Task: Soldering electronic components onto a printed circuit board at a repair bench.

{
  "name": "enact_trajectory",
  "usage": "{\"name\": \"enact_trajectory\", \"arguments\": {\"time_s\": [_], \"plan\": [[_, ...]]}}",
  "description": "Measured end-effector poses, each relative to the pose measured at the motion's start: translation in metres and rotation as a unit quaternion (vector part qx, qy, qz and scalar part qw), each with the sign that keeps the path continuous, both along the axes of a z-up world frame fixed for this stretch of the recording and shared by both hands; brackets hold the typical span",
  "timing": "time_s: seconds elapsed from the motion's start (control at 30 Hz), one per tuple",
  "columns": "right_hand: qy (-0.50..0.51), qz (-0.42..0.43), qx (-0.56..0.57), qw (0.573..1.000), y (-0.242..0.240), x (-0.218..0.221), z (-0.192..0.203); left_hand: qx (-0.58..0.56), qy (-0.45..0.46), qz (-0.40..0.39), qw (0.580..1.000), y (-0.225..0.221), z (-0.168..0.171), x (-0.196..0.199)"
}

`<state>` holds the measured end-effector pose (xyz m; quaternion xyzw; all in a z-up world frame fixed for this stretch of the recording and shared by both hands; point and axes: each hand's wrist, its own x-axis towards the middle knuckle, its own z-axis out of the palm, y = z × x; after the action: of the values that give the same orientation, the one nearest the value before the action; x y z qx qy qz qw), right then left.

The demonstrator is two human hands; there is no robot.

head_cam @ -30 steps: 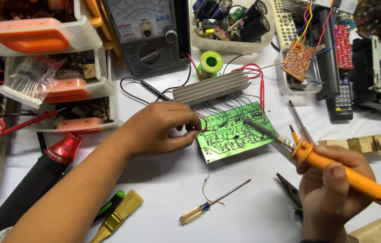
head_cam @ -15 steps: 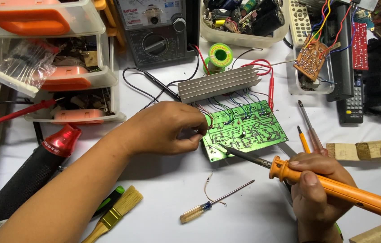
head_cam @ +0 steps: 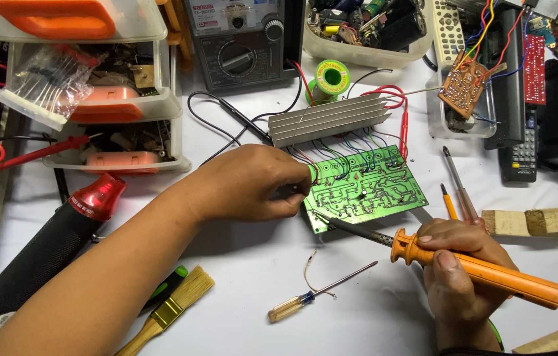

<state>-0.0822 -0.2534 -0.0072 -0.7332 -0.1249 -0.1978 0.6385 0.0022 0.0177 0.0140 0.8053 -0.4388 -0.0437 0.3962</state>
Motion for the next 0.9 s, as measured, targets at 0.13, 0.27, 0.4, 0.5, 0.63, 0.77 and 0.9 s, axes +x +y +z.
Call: {"name": "enact_trajectory", "arguments": {"time_s": [0.13, 0.27, 0.4, 0.5, 0.63, 0.77, 0.9], "plan": [[-0.003, 0.003, -0.010, 1.000, 0.000, 0.001, 0.001, -0.004, -0.005, 0.001, 1.000, 0.000, 0.001, 0.000], [0.007, -0.005, -0.005, 1.000, 0.003, 0.001, 0.004, 0.003, -0.007, -0.003, 1.000, 0.000, -0.001, 0.000], [0.014, 0.003, -0.010, 1.000, 0.004, 0.000, 0.005, 0.002, -0.021, -0.001, 1.000, 0.000, -0.002, 0.000], [0.015, 0.001, -0.019, 1.000, 0.004, -0.001, 0.006, 0.003, -0.023, -0.004, 1.000, -0.001, -0.003, 0.000], [0.012, -0.004, -0.008, 1.000, 0.005, -0.002, 0.005, -0.004, -0.039, -0.002, 0.999, -0.002, -0.005, 0.000], [0.013, 0.001, -0.015, 1.000, 0.005, -0.002, 0.007, 0.000, -0.033, -0.003, 0.999, -0.001, -0.004, 0.000], [0.015, 0.007, -0.019, 1.000, 0.005, -0.002, 0.008, -0.010, -0.035, -0.008, 0.999, -0.002, -0.004, 0.000]]}}
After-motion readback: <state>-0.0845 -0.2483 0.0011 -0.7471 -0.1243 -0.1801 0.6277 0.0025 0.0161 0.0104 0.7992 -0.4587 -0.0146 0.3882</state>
